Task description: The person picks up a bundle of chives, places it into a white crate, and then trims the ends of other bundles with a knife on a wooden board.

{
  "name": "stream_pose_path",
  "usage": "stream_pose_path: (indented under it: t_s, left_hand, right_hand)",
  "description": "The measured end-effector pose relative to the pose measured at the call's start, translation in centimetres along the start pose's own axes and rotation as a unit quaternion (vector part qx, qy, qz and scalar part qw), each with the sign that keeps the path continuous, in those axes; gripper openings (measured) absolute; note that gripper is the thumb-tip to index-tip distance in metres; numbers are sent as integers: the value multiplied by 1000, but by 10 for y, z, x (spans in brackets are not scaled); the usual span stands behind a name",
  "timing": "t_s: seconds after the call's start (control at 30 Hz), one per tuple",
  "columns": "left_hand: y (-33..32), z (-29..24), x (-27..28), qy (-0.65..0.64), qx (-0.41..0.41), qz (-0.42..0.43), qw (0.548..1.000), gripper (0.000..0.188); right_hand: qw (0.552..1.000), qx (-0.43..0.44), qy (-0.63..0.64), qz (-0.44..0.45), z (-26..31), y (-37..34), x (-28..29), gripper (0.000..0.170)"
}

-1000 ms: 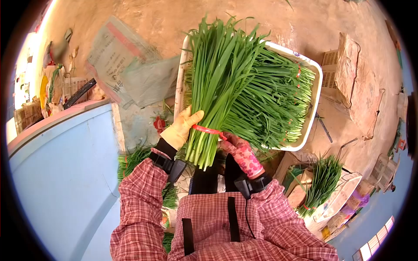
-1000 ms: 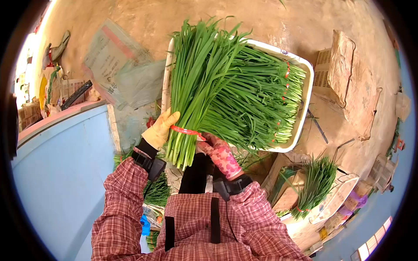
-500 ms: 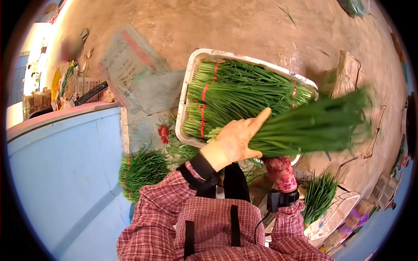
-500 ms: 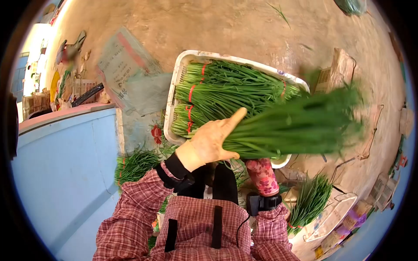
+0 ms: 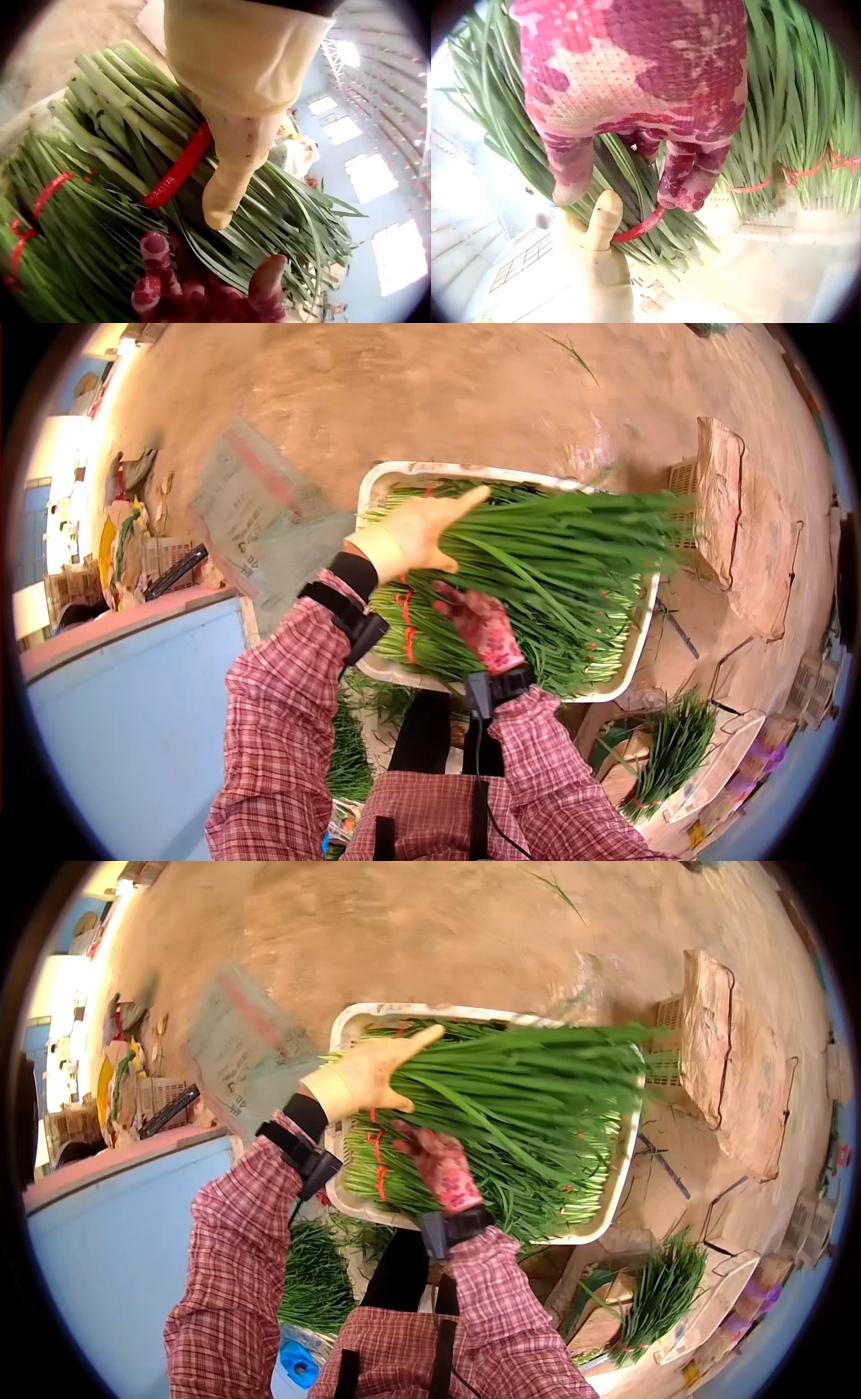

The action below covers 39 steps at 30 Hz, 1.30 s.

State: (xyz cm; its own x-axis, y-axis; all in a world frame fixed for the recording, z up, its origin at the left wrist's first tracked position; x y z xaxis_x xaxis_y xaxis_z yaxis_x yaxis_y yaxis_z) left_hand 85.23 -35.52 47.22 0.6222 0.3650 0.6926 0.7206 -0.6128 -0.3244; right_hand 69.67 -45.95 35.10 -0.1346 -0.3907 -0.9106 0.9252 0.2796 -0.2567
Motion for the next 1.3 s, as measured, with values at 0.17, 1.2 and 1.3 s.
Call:
stream_pose_path:
  t_s: [0.17, 1.2, 1.3]
  left_hand:
    - [17, 87, -32, 19, 60, 36, 997, 109]
    - [16, 131, -84, 54, 83, -255, 962, 52]
    - [-11, 119, -90, 25, 115, -279, 953, 46]
  right_hand:
    - [882, -202, -417, -87, -9, 11, -37, 29]
    - [315, -70, -932, 164, 51, 134, -16, 87]
    - [326, -54, -924, 195, 46, 121, -17, 87]
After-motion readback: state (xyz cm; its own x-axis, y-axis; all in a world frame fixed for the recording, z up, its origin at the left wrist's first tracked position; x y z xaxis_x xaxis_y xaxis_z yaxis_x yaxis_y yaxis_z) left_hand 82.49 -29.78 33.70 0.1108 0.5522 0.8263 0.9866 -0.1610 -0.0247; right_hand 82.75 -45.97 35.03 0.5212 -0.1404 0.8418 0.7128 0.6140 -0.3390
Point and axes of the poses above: each hand's wrist, its own y-axis towards the middle knuckle, its own x-axis out of the back of the hand, z = x × y, the point moved 6 cm from there along y, towards the middle knuckle, and after that the axes turned 5 degrees about x, right-handed, at the moved point
